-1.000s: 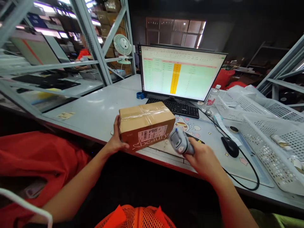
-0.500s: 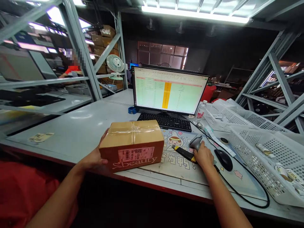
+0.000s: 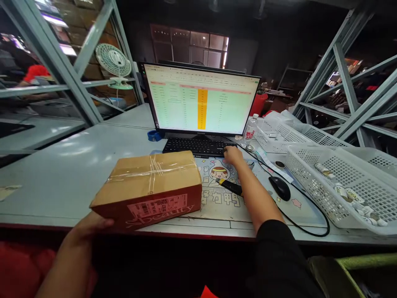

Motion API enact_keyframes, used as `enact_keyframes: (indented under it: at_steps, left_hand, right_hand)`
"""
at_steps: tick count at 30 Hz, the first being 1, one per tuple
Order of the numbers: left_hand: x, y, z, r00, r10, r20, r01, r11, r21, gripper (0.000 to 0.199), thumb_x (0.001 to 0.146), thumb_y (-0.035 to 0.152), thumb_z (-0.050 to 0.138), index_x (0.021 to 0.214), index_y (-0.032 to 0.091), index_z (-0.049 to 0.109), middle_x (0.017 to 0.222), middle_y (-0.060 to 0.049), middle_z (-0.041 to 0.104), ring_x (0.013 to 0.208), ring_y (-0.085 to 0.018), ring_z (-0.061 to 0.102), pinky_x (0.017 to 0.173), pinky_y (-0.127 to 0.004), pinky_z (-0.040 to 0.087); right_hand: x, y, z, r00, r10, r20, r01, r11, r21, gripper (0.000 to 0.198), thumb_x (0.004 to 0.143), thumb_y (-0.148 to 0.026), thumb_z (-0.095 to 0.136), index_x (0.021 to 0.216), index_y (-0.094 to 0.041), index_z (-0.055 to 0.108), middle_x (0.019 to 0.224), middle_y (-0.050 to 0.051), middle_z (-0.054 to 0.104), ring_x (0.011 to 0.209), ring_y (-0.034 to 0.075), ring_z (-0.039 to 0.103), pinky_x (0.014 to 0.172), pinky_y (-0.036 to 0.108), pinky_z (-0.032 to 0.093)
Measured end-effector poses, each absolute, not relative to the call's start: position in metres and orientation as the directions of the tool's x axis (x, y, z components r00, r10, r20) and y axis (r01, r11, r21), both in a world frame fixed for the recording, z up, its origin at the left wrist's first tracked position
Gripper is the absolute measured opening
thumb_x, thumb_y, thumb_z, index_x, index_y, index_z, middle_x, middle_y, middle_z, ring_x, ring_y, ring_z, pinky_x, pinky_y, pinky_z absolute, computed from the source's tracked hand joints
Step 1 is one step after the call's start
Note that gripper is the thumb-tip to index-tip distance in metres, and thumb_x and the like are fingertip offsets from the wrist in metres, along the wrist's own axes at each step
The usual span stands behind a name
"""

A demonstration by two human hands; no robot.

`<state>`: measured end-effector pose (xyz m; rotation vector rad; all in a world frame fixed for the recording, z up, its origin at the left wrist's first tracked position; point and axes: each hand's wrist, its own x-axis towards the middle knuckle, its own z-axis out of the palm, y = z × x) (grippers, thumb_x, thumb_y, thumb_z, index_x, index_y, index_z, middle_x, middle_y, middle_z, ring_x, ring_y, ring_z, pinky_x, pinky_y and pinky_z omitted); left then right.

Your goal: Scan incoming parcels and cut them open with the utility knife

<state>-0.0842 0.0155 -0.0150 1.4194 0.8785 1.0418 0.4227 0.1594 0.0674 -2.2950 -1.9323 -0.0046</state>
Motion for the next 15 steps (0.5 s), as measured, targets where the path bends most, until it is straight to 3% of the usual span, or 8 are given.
enact_keyframes:
  at_steps: [5,10,15]
  left_hand:
    - [-0.083,0.016,-0.009,0.417,0.902,0.112,-0.057,-0.097,0.994,0.125,0.053,0.061,0.102,0.162,0.029,0.050,0.155,-0.018,0.060,0.147,-0.053,0.049,0.124,-0.066,0.038]
    - [-0.083,0.021,-0.018,0.432,0.875,0.220,-0.129,-0.181,0.975,0.140,0.058,0.065,0.099,0.173,0.036,0.024,0.169,-0.017,0.044,0.158,-0.051,0.032,0.128,-0.066,0.031]
    - [-0.077,0.014,-0.007,0.454,0.857,0.244,-0.074,-0.237,0.969,0.150,0.060,0.071,0.097,0.174,0.040,0.004,0.176,-0.014,0.030,0.164,-0.048,0.019,0.131,-0.066,0.022]
  right_hand:
    - [0.410,0.176,0.055,0.217,0.976,0.031,0.973,-0.214,-0.083,0.044,0.098,-0.018,0.052,0.134,-0.009,0.075,0.132,0.023,0.074,0.125,0.032,0.070,0.106,0.037,0.052]
    - [0.400,0.186,0.064,0.182,0.983,-0.032,0.980,-0.184,-0.080,0.044,0.101,-0.019,0.051,0.138,-0.012,0.073,0.136,0.022,0.072,0.126,0.030,0.070,0.107,0.039,0.054]
    - [0.383,0.173,0.078,0.115,0.989,-0.095,0.989,-0.123,-0.080,0.045,0.102,-0.021,0.053,0.143,-0.013,0.069,0.140,0.020,0.071,0.128,0.029,0.069,0.106,0.038,0.053]
